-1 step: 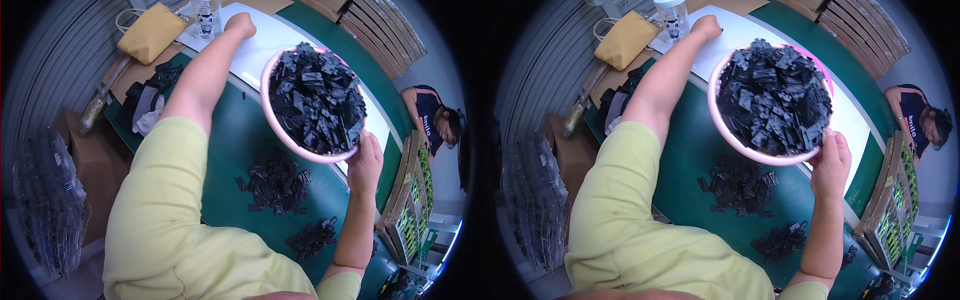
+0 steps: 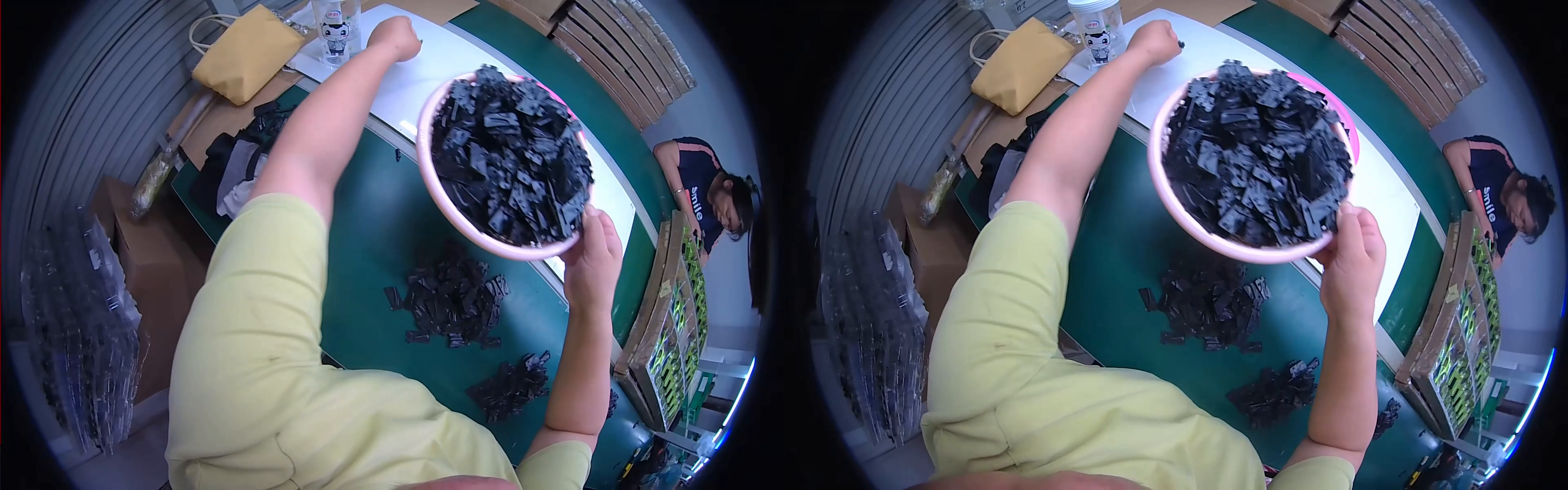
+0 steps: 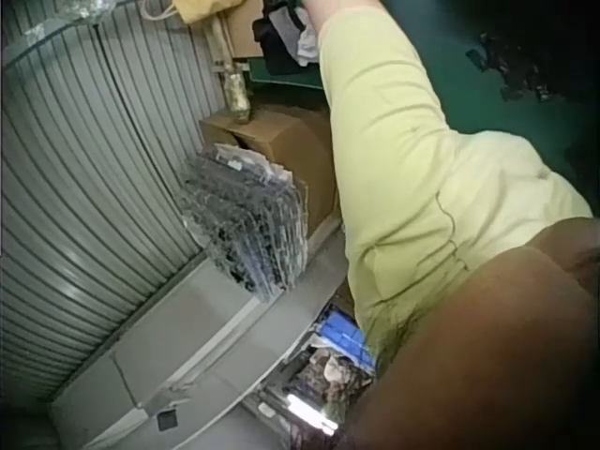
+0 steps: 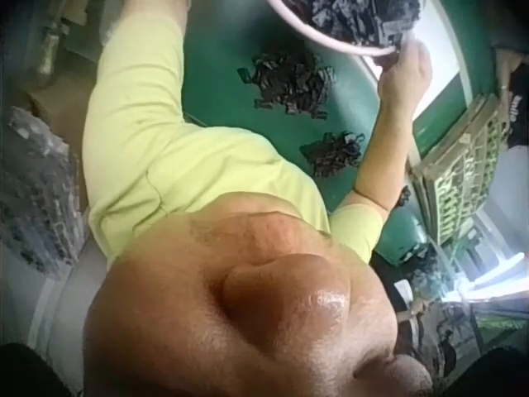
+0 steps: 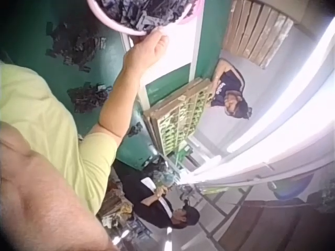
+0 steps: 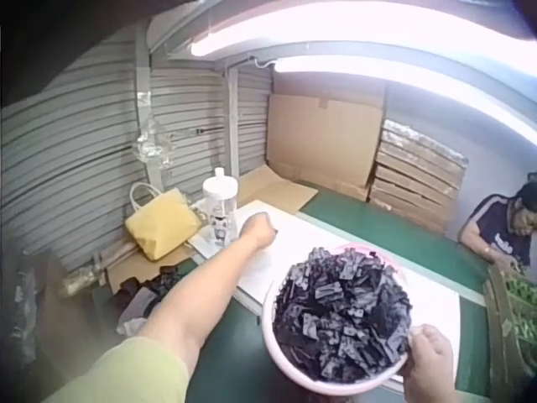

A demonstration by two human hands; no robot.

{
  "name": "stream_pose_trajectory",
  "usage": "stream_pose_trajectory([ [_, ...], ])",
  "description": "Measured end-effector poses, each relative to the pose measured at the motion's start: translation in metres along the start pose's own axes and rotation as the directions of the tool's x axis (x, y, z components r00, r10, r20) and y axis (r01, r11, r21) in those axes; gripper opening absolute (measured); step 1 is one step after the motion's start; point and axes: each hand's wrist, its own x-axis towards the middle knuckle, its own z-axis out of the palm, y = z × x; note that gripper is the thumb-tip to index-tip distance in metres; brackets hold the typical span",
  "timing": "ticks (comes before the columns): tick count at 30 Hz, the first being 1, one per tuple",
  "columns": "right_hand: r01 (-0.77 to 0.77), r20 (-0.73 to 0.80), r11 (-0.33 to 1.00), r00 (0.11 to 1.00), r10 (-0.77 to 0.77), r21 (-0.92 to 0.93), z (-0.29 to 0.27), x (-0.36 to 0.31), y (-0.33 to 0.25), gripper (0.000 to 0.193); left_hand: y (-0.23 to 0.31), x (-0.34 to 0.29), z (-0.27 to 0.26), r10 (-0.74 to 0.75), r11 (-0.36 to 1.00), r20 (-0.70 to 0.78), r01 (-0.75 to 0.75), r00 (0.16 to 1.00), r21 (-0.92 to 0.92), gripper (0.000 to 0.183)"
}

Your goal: The person assembles small plastic toy cars by applying glue from a bottle and attaching various plastic components by hand on a factory assembly line.

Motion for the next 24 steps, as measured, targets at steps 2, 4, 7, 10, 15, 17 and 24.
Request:
stream_pose_trajectory([
  [2, -0.011, 0.053, 0.999, 0.999, 0.013, -0.031, 0.02, 0.0, -0.003, 0.022, -0.006, -0.011, -0.033, 0.106, 0.986, -0.082, -0.116, 0.991, -0.12, 0.02],
  [4, -0.035, 0.069, 0.998, 0.997, 0.039, -0.059, 0.039, 0.004, -0.002, 0.023, -0.016, -0.019, -0.069, 0.137, 0.793, -0.098, -0.169, 0.986, -0.585, 0.018],
  [7, -0.099, 0.103, 0.994, 0.989, 0.103, -0.044, 0.071, 0.011, 0.0, 0.024, 0.007, -0.065, -0.145, 0.142, 0.734, -0.129, -0.191, 0.982, -0.651, 0.014],
  [10, -0.113, 0.11, 0.993, 0.988, 0.11, 0.021, 0.108, 0.027, 0.018, 0.025, 0.009, -0.09, -0.164, 0.265, 0.709, -0.135, -0.288, 0.955, -0.643, 0.014],
  [15, -0.048, 0.035, 0.998, 0.998, 0.046, 0.046, 0.149, 0.068, 0.071, 0.032, 0.025, -0.113, -0.125, 0.52, 0.78, -0.124, -0.529, 0.845, -0.333, 0.013],
  [17, -0.03, 0.0, 0.999, 1.0, 0.03, 0.023, 0.16, 0.076, 0.08, 0.033, 0.029, -0.122, -0.117, 0.501, 0.832, -0.048, -0.496, 0.864, -0.25, 0.012],
  [24, -0.158, 0.078, 0.976, 0.986, 0.147, 0.149, 0.161, 0.072, 0.062, 0.028, 0.023, -0.114, -0.087, 0.586, 0.807, -0.003, -0.584, 0.81, -0.092, 0.023],
])
